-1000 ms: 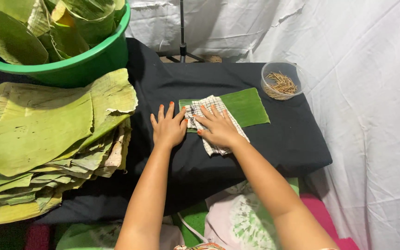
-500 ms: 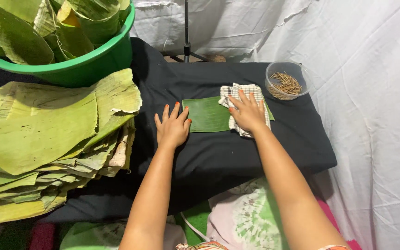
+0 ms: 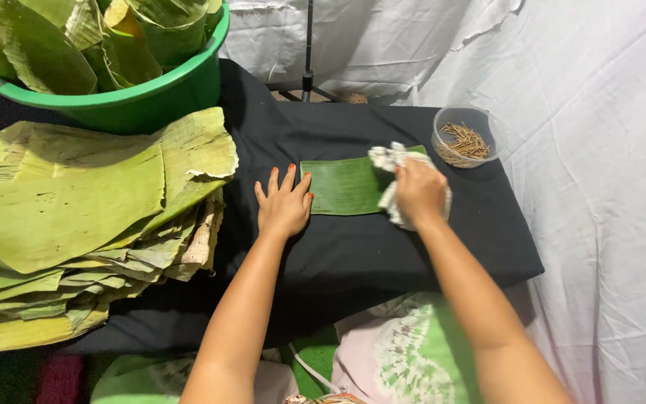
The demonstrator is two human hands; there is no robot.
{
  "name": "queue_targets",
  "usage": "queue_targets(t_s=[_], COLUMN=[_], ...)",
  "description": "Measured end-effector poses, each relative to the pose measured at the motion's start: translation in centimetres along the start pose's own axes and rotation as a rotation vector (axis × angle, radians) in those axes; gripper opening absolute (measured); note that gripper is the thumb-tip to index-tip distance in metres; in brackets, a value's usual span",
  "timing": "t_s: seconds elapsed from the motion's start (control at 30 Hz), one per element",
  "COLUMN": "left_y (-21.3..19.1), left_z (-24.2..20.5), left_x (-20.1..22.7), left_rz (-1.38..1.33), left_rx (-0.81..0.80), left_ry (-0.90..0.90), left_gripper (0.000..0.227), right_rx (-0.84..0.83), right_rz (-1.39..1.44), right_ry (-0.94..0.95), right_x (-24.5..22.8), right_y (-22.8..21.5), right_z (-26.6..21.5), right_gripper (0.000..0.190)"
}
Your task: Cleaning and folding banana leaves into cone shapes for food wrapping.
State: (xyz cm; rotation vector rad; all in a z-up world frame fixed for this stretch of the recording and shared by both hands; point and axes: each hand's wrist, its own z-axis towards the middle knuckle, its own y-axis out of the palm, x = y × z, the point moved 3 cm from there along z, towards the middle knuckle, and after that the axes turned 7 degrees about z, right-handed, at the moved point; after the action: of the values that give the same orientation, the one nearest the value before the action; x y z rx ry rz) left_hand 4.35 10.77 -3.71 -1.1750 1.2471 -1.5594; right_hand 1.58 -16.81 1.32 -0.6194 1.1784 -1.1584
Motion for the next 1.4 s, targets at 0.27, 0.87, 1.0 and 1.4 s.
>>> queue_targets(t_s=[0.27,0.87,1.0,1.4], left_y=[-0.3,0.0,0.1,0.2], left_z=[-0.1,-0.1,0.1,-0.2], left_x=[0.2,0.0,0.0,-0.1], left_rz=[0.079,-0.027,-0.005,0.04], left_rx=[-0.053,0.019,0.007,-0.074], left_ry=[-0.011,-0.043,-0.034,-0.014], left_gripper=[0.041,0.048,0.048,0.044], right_rx=[-0.434,-0.16,-0.003,-0.546], right_rz=[0.035,0.268,0.322,0.063], right_ry=[-0.33,-0.139,0.018,-0.117], right_x=[-8.5,7.5,4.1,-7.5], right_y=[6.3,4.2,-0.3,4.1], right_z=[-1.3,1.6,1.0,-1.5], right_gripper=[0.054,0.031,0.025,0.063])
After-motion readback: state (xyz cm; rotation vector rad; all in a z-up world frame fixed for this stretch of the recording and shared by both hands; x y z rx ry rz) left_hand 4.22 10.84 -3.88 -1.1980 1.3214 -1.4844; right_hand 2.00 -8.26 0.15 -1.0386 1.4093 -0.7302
